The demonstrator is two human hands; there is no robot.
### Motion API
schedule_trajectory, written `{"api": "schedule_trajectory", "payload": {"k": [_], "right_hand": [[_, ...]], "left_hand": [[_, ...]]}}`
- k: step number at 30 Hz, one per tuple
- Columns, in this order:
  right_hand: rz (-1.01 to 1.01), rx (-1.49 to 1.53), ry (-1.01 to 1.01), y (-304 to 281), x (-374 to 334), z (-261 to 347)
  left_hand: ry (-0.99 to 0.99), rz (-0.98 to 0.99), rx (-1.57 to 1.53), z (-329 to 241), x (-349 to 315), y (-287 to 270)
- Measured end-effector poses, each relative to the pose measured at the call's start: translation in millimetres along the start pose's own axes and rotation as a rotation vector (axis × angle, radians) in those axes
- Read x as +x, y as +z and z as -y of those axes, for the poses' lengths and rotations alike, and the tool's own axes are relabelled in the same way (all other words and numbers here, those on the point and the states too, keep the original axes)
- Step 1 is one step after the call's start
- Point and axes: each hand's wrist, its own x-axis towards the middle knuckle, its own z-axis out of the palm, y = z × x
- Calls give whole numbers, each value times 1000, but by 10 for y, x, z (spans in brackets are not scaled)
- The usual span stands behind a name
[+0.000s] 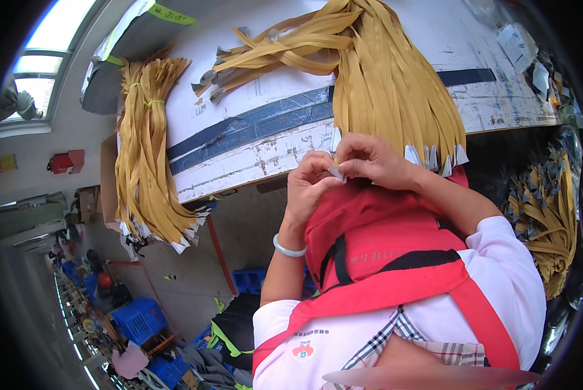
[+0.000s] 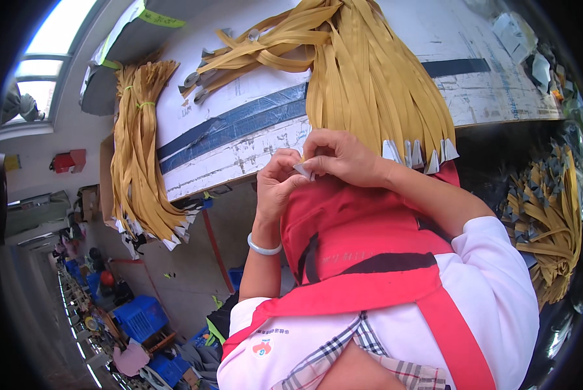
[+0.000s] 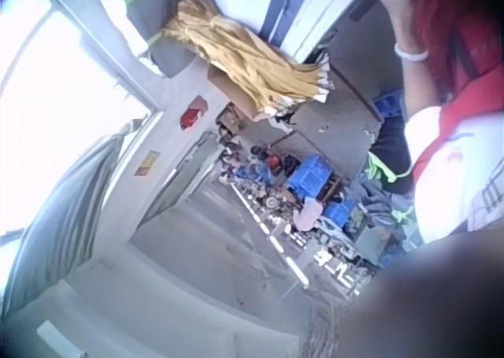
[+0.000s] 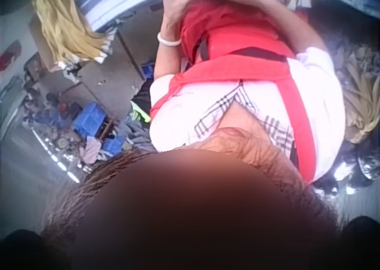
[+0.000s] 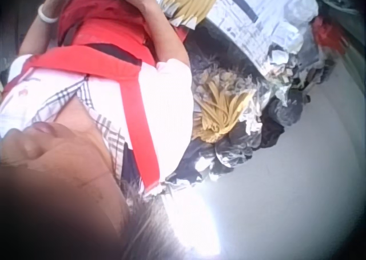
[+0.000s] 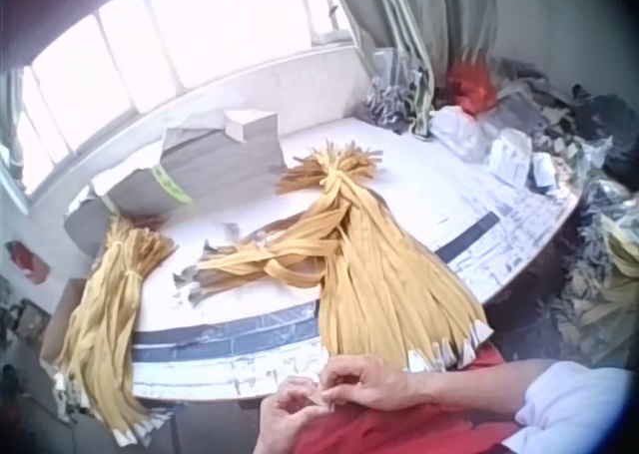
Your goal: The recorder is sorting and organizing a bundle of yellow zippers, ensuring the sliders and tape ends are correctly aligned.
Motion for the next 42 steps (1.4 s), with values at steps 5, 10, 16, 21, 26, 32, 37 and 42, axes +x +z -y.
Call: {"api": "schedule_trajectory", "payload": {"k": [5, 10, 16, 21, 26, 32, 37, 42], "right_hand": [[-47, 245, 155, -45, 14, 74], [207, 132, 307, -295, 120, 197], [126, 20, 244, -201, 83, 337], [-151, -634, -300, 23, 112, 136], [-316, -623, -293, -39, 180, -126], [-108, -128, -200, -96, 98, -69], [-96, -73, 136, -125, 64, 133], [-163, 30, 145, -178, -51, 76]], "left_hand": [[9, 75, 48, -8, 128, -68], [-29, 141, 21, -27, 193, -68], [-15, 68, 86, -121, 146, 46], [299, -265, 448, -2, 99, 262], [276, -252, 507, 62, 71, 288], [172, -24, 442, -188, 130, 121], [287, -25, 698, -78, 129, 74], [296, -75, 681, -233, 109, 104]]}}
